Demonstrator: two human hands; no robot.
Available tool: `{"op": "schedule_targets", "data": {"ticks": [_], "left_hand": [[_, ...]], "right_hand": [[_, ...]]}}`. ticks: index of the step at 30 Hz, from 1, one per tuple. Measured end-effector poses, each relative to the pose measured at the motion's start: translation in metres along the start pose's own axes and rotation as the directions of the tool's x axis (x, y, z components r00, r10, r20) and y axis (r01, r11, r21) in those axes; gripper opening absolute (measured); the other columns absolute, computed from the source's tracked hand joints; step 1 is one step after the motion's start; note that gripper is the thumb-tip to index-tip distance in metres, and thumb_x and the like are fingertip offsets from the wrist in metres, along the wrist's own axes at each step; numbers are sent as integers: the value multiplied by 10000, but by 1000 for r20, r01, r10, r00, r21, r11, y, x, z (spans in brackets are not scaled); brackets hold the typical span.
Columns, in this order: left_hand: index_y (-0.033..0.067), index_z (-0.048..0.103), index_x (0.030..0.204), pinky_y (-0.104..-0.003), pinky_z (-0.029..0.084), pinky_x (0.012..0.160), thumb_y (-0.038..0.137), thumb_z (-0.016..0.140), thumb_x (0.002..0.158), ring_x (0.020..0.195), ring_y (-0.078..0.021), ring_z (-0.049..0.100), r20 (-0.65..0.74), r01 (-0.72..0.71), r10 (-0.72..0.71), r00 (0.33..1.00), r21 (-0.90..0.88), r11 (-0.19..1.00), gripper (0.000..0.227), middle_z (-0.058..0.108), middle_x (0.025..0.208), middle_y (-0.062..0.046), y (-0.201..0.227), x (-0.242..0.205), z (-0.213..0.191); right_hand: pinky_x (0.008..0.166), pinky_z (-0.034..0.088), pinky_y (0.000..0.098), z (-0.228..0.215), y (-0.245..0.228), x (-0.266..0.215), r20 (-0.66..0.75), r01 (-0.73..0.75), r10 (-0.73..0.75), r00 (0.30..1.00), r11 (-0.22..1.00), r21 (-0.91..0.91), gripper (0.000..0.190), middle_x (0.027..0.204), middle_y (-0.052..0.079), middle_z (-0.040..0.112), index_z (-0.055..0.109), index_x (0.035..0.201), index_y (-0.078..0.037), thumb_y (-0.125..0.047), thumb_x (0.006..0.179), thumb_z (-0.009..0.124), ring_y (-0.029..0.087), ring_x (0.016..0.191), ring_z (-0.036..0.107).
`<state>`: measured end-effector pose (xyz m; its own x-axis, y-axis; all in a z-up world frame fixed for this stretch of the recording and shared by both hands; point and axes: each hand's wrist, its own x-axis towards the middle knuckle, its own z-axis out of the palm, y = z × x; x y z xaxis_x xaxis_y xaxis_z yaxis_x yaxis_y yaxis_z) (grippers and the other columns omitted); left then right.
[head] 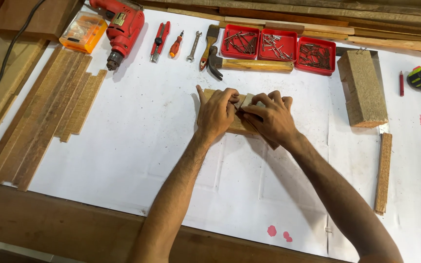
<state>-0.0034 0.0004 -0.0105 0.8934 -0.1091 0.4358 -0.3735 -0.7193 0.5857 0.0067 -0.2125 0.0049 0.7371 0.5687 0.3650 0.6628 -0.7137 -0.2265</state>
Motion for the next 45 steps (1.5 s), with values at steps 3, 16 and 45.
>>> {"op": "schedule_targets", "data": {"ticks": [3,16,45], "left_hand": [[171,612,1155,-799,-83,1168,2,531,922,1100,-126,687,9,-6,6,1000,-20,1000,299,770,1003,74,-2,-1,1],[191,632,1151,-748,-16,1227,23,503,982,1040,-111,688,41,53,-50,998,-84,995,271,748,919,87,0,5,-1],[153,657,1106,-691,64,1256,35,504,963,999,-165,713,-27,-16,13,1000,-96,995,240,770,941,23,-8,4,10]], "right_hand": [[904,360,462,-23,-7,-18,92,15,-12,996,999,-30,249,1164,6,686,820,1116,-294,-395,892,778,266,1048,506],[984,377,455,-15,9,-22,144,-2,-2,990,1000,28,252,1188,-22,699,816,1081,-303,-349,833,808,230,1143,531],[908,347,453,-14,-4,-11,86,-47,49,995,999,-25,245,1182,-34,682,816,1054,-283,-412,846,816,247,1082,522]]}}
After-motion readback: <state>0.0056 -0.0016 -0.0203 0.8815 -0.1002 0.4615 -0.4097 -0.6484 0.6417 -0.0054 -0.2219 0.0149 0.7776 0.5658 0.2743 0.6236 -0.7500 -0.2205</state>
